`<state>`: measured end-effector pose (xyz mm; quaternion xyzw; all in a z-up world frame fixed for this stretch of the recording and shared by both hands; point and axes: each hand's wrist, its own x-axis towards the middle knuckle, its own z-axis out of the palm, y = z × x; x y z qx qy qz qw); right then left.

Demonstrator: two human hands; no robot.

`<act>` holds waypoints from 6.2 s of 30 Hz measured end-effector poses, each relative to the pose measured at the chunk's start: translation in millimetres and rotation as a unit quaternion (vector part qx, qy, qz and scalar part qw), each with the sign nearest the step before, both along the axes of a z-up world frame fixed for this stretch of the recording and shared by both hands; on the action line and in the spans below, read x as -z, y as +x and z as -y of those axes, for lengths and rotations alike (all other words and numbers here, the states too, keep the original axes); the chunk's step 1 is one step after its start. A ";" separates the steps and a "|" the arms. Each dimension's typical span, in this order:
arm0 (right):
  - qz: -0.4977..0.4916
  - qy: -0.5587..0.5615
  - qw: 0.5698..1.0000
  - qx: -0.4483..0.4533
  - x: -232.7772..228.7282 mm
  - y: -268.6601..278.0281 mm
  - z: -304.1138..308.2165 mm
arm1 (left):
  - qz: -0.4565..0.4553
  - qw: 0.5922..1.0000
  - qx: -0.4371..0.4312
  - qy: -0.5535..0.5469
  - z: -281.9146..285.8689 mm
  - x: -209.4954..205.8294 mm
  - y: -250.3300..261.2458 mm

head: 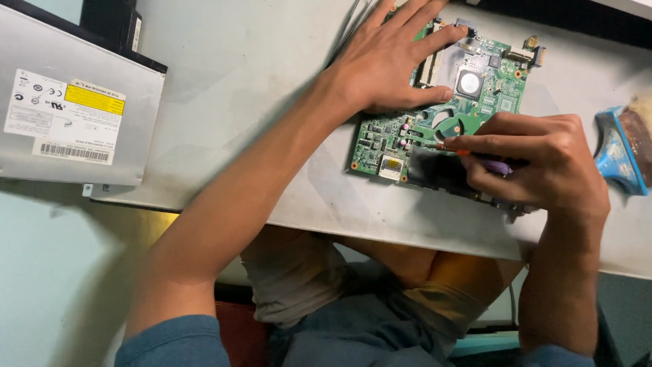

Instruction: The person uses a screwdriver to adjust a component on a laptop motherboard, then uses a brush to clean dust from the board's surface. The person works at a desk with various tools and parts visible.

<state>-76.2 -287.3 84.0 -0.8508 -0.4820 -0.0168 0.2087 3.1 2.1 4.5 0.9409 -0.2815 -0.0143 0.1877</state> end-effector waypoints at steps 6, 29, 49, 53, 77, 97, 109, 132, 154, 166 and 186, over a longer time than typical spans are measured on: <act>0.071 -0.019 0.995 0.069 5.3 -38.2 -16.4 | -0.008 1.000 0.005 0.008 1.4 -2.0 1.1; 0.179 -0.065 0.980 0.051 6.7 -41.5 -21.4 | 0.004 1.000 0.000 0.004 2.3 2.2 -0.8; 0.171 -0.046 0.984 0.029 14.8 -38.0 -14.9 | 0.014 1.000 0.009 -0.013 -2.1 6.2 1.7; 0.199 -0.060 0.975 0.076 13.4 -58.6 -22.4 | 0.022 1.000 0.010 -0.007 -0.7 6.3 1.1; 0.207 -0.094 0.965 0.134 16.8 -81.2 -28.2 | 0.021 1.000 0.009 -0.021 -0.6 2.6 0.5; 0.068 -0.081 0.994 0.035 -6.0 -32.6 -13.4 | 0.002 1.000 0.001 0.006 -0.3 -0.8 0.1; 0.179 -0.212 0.957 0.087 -34.4 -50.5 -48.5 | 0.004 1.000 0.003 0.013 0.3 2.1 0.9; 0.090 -0.136 0.983 0.088 -15.0 -69.4 -36.8 | 0.000 1.000 0.007 0.000 -0.1 -0.5 0.3; 0.077 -0.131 0.984 0.094 -16.0 -80.1 -36.9 | -0.001 1.000 0.004 0.001 -1.8 1.4 1.0; 0.114 -0.134 0.980 0.097 -13.7 -95.0 -41.0 | 0.007 1.000 0.005 -0.017 -2.2 -0.9 -2.3; 0.128 -0.160 0.968 0.146 -6.4 -100.4 -50.1 | -0.020 1.000 0.001 -0.008 -2.7 -5.8 -5.9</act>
